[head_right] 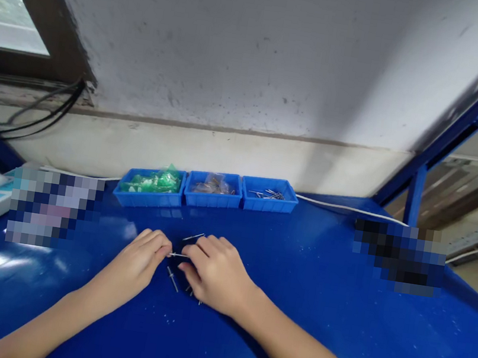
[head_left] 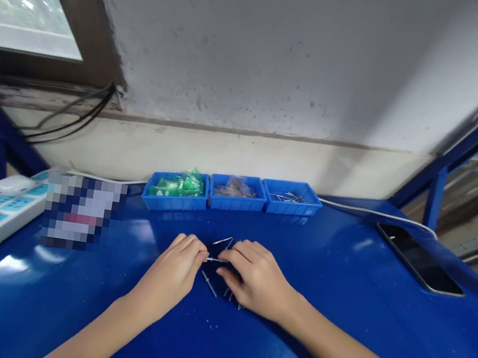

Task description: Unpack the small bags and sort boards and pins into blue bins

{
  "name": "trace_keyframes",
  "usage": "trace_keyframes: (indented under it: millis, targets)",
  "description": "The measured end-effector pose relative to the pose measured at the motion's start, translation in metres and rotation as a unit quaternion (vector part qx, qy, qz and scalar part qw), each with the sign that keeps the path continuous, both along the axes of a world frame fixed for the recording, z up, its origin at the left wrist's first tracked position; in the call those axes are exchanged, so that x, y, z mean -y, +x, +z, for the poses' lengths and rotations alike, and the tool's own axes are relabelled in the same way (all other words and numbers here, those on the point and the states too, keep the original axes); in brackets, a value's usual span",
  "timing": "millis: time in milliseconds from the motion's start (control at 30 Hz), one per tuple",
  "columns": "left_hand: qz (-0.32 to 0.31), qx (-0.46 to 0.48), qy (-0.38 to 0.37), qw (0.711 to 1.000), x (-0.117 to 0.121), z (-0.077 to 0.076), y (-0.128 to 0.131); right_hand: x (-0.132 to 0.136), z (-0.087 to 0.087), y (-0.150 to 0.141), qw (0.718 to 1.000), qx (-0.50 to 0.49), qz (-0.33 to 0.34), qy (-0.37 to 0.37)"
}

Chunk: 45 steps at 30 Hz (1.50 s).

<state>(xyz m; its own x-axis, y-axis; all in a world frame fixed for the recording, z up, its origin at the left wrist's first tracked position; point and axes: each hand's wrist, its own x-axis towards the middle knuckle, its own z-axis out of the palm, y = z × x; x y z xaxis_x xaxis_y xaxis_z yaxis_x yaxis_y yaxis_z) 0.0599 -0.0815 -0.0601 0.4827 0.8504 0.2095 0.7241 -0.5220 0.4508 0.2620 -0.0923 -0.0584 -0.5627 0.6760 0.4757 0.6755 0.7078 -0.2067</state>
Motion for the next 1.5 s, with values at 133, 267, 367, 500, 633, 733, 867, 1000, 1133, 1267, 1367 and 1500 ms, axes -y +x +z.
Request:
trace_keyframes:
  millis: [133, 267, 367, 500, 633, 733, 867, 1000, 1133, 1267, 1367, 1500]
  targets:
    - [-0.003, 0.031, -0.003, 0.999, 0.003, 0.004, 0.003, 0.001, 0.001, 0.001, 1.0, -0.014, -0.001, 0.021]
    - [-0.018, 0.094, 0.011, 0.995, 0.008, 0.008, 0.002, 0.001, 0.004, 0.005, 0.999, -0.049, -0.011, 0.008]
    - [-0.03, 0.116, 0.039, 0.992, 0.01, 0.01, 0.0, 0.002, 0.006, 0.005, 0.999, -0.052, 0.002, -0.006]
    - [-0.017, 0.115, 0.039, 0.992, 0.01, 0.01, 0.001, 0.004, 0.005, 0.004, 0.998, -0.068, 0.015, -0.001]
    - [-0.025, 0.109, 0.016, 0.994, 0.009, 0.012, 0.002, 0.006, 0.003, 0.003, 0.998, -0.057, 0.021, 0.028]
    - [-0.038, 0.065, -0.027, 0.997, 0.014, 0.018, 0.002, 0.003, 0.012, 0.008, 0.996, -0.043, 0.035, 0.073]
    - [-0.129, -0.05, -0.092, 0.986, 0.026, 0.03, 0.003, -0.017, 0.033, 0.043, 0.977, -0.09, -0.084, 0.174]
    - [-0.246, -0.106, -0.116, 0.956, 0.034, 0.034, 0.002, -0.038, 0.034, 0.089, 0.912, -0.063, -0.368, 0.169]
    - [-0.222, -0.118, -0.102, 0.963, 0.028, 0.024, 0.003, -0.035, 0.018, 0.089, 0.93, -0.062, -0.355, 0.078]
    - [-0.167, -0.099, -0.057, 0.979, 0.021, 0.01, 0.002, -0.013, 0.014, 0.04, 0.981, -0.086, -0.173, -0.011]
    - [-0.135, -0.113, -0.027, 0.984, 0.018, 0.007, -0.001, 0.003, 0.01, 0.007, 0.995, -0.043, -0.037, -0.082]
    - [-0.121, -0.122, -0.045, 0.984, 0.016, 0.012, -0.007, 0.011, 0.003, -0.005, 0.994, 0.002, 0.013, -0.111]
